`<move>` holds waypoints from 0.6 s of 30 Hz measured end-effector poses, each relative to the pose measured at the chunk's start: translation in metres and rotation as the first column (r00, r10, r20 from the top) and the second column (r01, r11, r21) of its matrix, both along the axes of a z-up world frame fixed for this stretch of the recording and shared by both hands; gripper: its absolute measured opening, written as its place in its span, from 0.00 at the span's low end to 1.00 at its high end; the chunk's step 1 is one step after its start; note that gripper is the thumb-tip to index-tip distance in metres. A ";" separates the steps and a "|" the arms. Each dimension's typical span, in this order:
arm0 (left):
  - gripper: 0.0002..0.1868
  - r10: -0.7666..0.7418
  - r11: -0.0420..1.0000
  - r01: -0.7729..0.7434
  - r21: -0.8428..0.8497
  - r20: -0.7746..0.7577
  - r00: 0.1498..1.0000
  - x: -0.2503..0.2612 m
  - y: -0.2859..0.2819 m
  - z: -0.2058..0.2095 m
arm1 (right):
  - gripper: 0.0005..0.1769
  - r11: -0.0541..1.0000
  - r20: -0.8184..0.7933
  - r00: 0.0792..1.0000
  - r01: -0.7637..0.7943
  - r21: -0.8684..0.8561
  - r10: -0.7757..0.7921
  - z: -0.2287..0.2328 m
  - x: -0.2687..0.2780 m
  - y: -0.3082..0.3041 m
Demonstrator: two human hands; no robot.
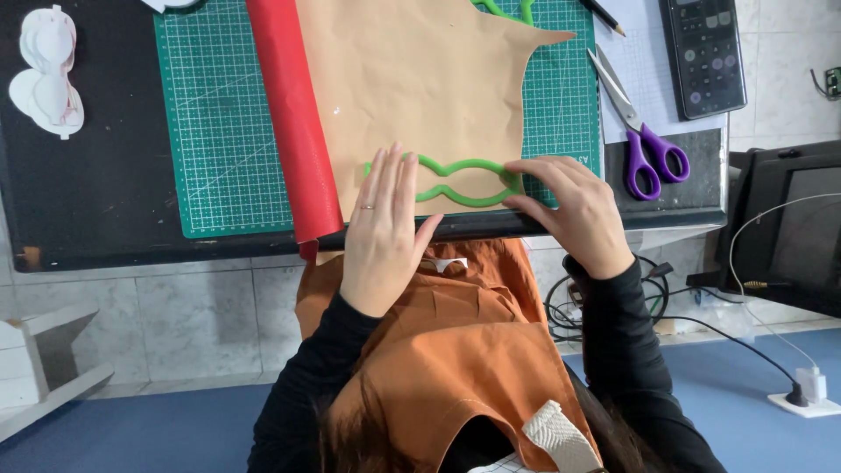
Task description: The person is trimming a piece of leather with scissors and then using a template to mark shapes on it with a pencil.
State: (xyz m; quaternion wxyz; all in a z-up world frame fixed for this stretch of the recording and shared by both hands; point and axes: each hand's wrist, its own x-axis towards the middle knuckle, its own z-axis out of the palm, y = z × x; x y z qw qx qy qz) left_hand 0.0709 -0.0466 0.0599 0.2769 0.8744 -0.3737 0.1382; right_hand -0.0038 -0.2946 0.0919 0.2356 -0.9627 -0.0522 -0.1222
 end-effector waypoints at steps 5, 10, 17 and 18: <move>0.43 0.049 0.999 -0.047 0.025 -0.085 0.995 0.005 0.000 -0.010 | 0.17 0.997 0.061 0.998 -0.014 0.082 0.009 -0.006 -0.005 -0.008; 0.42 0.039 0.999 -0.044 -0.028 -0.172 0.984 0.003 0.007 -0.016 | 0.17 0.991 0.065 0.998 -0.017 0.129 0.009 -0.015 -0.012 -0.021; 0.37 -0.011 0.997 -0.003 -0.076 -0.186 0.983 -0.002 0.019 -0.019 | 0.16 0.977 0.085 0.996 -0.025 0.213 0.007 -0.019 -0.016 -0.018; 0.36 -0.006 0.998 -0.006 -0.070 -0.173 0.985 -0.003 0.020 -0.019 | 0.16 0.976 0.085 0.996 -0.020 0.217 0.001 -0.020 -0.016 -0.018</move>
